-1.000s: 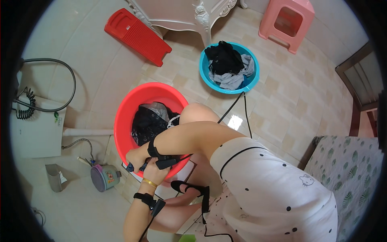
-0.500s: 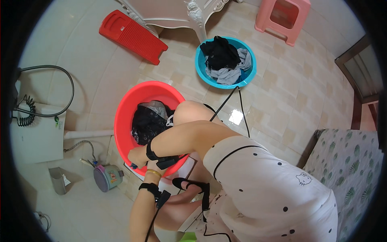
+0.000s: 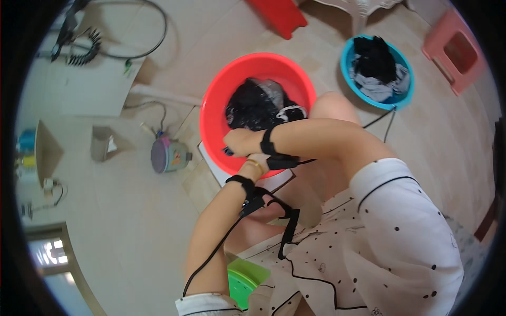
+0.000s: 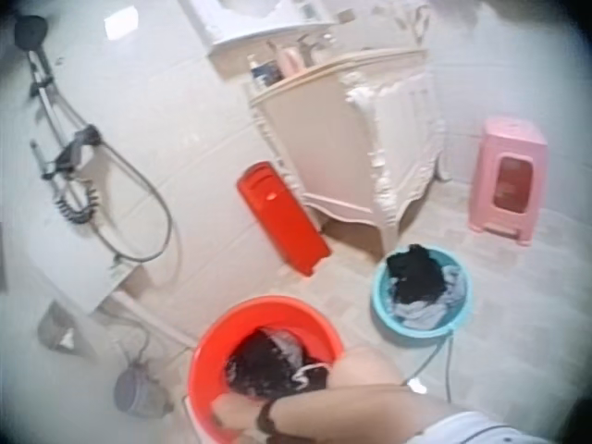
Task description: Washing black clothing by hand in a basin in the bathroom.
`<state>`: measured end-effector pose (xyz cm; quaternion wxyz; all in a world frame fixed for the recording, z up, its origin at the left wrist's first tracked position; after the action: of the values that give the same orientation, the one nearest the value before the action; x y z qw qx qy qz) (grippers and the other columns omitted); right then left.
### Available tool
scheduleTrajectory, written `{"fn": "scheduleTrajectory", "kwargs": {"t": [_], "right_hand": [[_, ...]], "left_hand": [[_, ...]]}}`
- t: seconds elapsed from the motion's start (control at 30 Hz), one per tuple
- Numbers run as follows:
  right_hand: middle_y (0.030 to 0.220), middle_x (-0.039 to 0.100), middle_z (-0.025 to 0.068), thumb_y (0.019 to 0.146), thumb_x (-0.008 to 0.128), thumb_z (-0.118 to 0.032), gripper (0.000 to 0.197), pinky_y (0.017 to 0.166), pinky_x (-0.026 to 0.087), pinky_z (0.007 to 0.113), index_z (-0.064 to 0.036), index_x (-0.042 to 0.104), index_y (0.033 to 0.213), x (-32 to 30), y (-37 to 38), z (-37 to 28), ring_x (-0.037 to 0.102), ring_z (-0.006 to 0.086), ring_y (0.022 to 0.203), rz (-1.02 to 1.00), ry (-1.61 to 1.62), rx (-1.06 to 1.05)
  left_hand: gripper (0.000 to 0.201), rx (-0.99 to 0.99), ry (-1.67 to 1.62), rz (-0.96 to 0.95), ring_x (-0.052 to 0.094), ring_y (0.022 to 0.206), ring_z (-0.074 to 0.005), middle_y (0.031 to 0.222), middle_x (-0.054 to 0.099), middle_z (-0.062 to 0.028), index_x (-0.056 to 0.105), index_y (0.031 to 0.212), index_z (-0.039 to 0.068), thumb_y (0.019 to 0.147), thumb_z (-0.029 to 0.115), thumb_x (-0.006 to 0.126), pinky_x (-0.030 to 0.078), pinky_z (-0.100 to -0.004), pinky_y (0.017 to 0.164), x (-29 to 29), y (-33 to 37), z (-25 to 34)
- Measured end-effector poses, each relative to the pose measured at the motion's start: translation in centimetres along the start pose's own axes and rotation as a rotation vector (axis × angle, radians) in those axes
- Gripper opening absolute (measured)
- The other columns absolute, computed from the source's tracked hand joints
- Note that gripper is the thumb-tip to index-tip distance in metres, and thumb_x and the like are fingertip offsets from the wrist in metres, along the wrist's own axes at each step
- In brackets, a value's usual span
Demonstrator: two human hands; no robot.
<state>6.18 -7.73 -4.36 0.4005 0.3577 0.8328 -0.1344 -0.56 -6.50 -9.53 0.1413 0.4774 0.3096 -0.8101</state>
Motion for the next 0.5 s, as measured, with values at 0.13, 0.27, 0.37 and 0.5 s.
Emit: {"fn": "scheduleTrajectory", "kwargs": {"t": [0.13,0.27,0.37,0.5], "right_hand": [[0.093,0.064,0.0206,0.067,0.074,-0.018,0.037,0.080,0.050,0.040,-0.0003,0.063,0.098,1.0,0.8,-0.6,0.063,0.0341,0.091,-0.053,0.040,0.041],[0.096,0.064,0.0198,0.068,0.074,-0.018,0.040,0.082,0.049,0.040,-0.0022,0.063,0.103,1.2,0.9,-0.9,0.062,0.0338,0.093,-0.097,0.051,0.058],[0.094,0.065,0.0182,0.066,0.075,-0.019,0.040,0.080,0.050,0.040,-0.0042,0.063,0.102,0.6,1.3,-0.4,0.063,0.0338,0.090,-0.037,0.091,0.062],[0.087,0.064,0.0194,0.064,0.076,-0.020,0.039,0.077,0.049,0.041,-0.0009,0.063,0.094,-2.0,2.8,-1.3,0.063,0.0347,0.086,0.053,0.163,-0.063]], "left_hand": [[0.043,-0.101,-0.030,-0.099,0.041,0.125,-0.0205,0.134,0.046,-0.0068,0.047,0.130,0.015,0.091,0.030,0.042,0.032,-0.0334,0.104,1.0,0.2,-0.6],[0.044,-0.195,0.045,-0.227,0.038,0.128,-0.0195,0.138,0.043,-0.0064,0.044,0.133,0.015,0.092,0.030,0.039,0.030,-0.0326,0.106,-0.7,0.5,1.1],[0.045,-0.166,0.300,-0.317,0.034,0.131,-0.0178,0.139,0.041,-0.0054,0.042,0.135,0.015,0.092,0.027,0.041,0.028,-0.0313,0.107,-1.7,0.9,1.9],[0.035,0.193,-0.016,0.266,0.054,0.109,-0.0299,0.111,0.062,-0.0125,0.064,0.106,0.011,0.071,0.007,0.064,0.040,-0.0367,0.095,-3.9,-0.9,0.3]]}}
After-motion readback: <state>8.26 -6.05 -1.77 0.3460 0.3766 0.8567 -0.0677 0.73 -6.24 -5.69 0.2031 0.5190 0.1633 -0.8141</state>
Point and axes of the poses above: each hand's wrist, its own y-axis towards the middle knuckle, its own x-axis out of the palm, z = x × y, the point moved 5 cm from there along y, towards the middle knuckle
